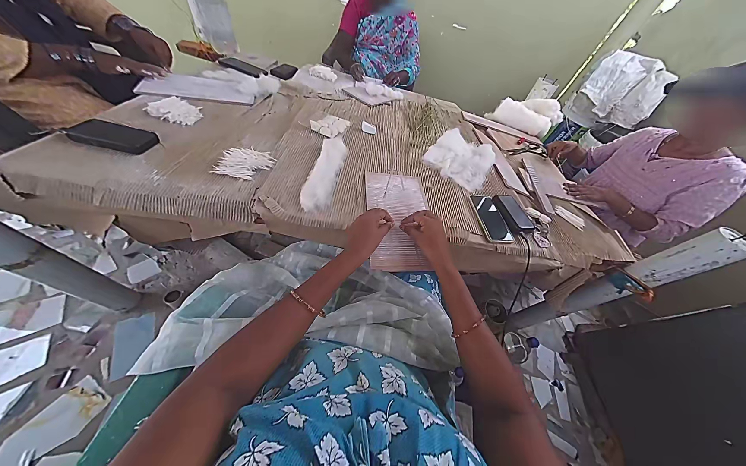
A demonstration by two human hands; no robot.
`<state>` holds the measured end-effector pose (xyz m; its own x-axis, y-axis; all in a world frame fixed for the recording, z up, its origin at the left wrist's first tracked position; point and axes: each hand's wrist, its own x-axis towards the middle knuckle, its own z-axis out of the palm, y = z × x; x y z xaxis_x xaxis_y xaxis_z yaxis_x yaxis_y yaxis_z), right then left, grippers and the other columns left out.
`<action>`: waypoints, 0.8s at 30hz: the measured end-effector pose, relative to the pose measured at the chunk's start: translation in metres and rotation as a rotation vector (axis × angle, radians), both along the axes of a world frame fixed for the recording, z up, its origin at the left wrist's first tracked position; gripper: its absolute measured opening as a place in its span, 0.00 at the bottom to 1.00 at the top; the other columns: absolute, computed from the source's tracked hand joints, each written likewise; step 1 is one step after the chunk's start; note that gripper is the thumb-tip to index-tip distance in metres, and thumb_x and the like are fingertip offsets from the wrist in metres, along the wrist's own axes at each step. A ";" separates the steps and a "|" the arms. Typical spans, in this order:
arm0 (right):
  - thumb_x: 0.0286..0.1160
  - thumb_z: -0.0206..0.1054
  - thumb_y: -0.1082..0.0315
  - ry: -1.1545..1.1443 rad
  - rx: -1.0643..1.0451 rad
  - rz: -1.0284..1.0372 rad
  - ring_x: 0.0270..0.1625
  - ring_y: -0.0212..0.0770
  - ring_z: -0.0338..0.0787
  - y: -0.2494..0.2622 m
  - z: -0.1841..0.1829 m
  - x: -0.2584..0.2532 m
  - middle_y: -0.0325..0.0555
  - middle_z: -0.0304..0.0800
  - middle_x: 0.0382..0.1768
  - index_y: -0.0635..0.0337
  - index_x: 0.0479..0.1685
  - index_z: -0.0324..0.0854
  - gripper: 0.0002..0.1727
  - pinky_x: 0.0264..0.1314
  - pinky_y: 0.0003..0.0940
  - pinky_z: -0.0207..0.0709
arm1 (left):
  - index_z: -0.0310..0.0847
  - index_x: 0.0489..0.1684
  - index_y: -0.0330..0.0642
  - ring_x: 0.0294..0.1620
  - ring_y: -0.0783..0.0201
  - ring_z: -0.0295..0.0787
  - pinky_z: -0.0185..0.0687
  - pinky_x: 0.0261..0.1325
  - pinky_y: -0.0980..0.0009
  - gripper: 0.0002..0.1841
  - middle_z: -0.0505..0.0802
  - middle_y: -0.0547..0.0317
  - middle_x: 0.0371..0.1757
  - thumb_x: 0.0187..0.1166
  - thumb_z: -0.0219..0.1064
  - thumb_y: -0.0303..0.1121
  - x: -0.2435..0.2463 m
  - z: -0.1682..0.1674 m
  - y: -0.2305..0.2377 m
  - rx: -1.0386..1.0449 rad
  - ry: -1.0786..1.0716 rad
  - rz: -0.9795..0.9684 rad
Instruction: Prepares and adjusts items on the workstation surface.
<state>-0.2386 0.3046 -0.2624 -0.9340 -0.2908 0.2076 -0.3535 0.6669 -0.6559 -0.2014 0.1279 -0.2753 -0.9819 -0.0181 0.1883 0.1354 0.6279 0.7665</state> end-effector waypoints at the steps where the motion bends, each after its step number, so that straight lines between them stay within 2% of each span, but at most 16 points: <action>1: 0.73 0.78 0.64 0.004 0.015 -0.012 0.63 0.57 0.85 -0.001 0.000 0.000 0.56 0.89 0.57 0.57 0.44 0.94 0.08 0.66 0.58 0.76 | 0.90 0.50 0.35 0.67 0.46 0.88 0.79 0.71 0.43 0.11 0.91 0.44 0.64 0.86 0.67 0.35 -0.001 -0.001 0.000 -0.010 0.017 -0.004; 3: 0.74 0.77 0.65 -0.010 0.037 -0.028 0.63 0.58 0.84 -0.001 0.000 0.000 0.57 0.88 0.58 0.58 0.44 0.93 0.08 0.66 0.57 0.77 | 0.90 0.50 0.34 0.70 0.47 0.86 0.78 0.72 0.45 0.11 0.90 0.44 0.68 0.86 0.67 0.35 -0.001 -0.002 0.000 -0.022 0.029 -0.009; 7: 0.76 0.75 0.66 -0.040 0.024 -0.021 0.63 0.59 0.85 0.003 0.000 -0.002 0.59 0.87 0.59 0.61 0.45 0.92 0.08 0.66 0.57 0.77 | 0.90 0.50 0.35 0.69 0.47 0.87 0.79 0.71 0.44 0.12 0.89 0.44 0.69 0.87 0.66 0.35 0.000 -0.001 -0.002 -0.003 0.021 -0.014; 10: 0.76 0.75 0.67 -0.028 0.014 -0.007 0.64 0.61 0.84 0.004 0.000 -0.001 0.61 0.87 0.59 0.61 0.46 0.92 0.08 0.66 0.60 0.76 | 0.89 0.61 0.40 0.78 0.50 0.82 0.74 0.78 0.44 0.15 0.86 0.47 0.76 0.87 0.67 0.39 -0.002 -0.001 -0.003 -0.029 -0.008 -0.048; 12: 0.75 0.76 0.67 -0.015 0.012 -0.002 0.65 0.62 0.83 0.003 -0.002 0.003 0.60 0.87 0.60 0.60 0.45 0.93 0.08 0.65 0.62 0.76 | 0.87 0.66 0.43 0.81 0.50 0.79 0.74 0.78 0.43 0.17 0.83 0.50 0.80 0.86 0.68 0.41 0.002 0.001 -0.002 -0.089 -0.015 -0.067; 14: 0.75 0.76 0.68 0.016 0.014 0.006 0.64 0.61 0.84 0.002 -0.001 0.004 0.59 0.88 0.59 0.60 0.44 0.93 0.07 0.66 0.63 0.75 | 0.88 0.64 0.45 0.78 0.47 0.82 0.78 0.72 0.39 0.16 0.83 0.50 0.81 0.85 0.69 0.41 0.006 0.004 0.002 -0.144 0.008 -0.061; 17: 0.74 0.76 0.68 0.045 0.015 0.016 0.62 0.59 0.85 0.001 -0.002 0.003 0.58 0.90 0.57 0.60 0.42 0.94 0.06 0.67 0.62 0.73 | 0.91 0.55 0.46 0.70 0.46 0.87 0.83 0.63 0.37 0.11 0.86 0.51 0.76 0.85 0.68 0.39 0.006 0.005 0.006 -0.187 0.022 -0.043; 19: 0.74 0.77 0.67 0.035 0.028 0.007 0.62 0.60 0.85 0.000 -0.002 0.003 0.58 0.89 0.57 0.59 0.42 0.94 0.06 0.67 0.62 0.73 | 0.92 0.51 0.45 0.66 0.46 0.90 0.83 0.60 0.37 0.09 0.88 0.51 0.73 0.86 0.67 0.37 0.005 0.004 0.008 -0.181 0.021 -0.035; 24: 0.75 0.76 0.64 0.001 0.075 -0.006 0.64 0.59 0.83 0.001 -0.002 -0.001 0.56 0.89 0.58 0.56 0.44 0.94 0.07 0.68 0.59 0.73 | 0.91 0.51 0.44 0.61 0.47 0.91 0.83 0.59 0.39 0.10 0.91 0.51 0.65 0.87 0.66 0.37 0.002 0.005 0.008 -0.171 -0.027 -0.021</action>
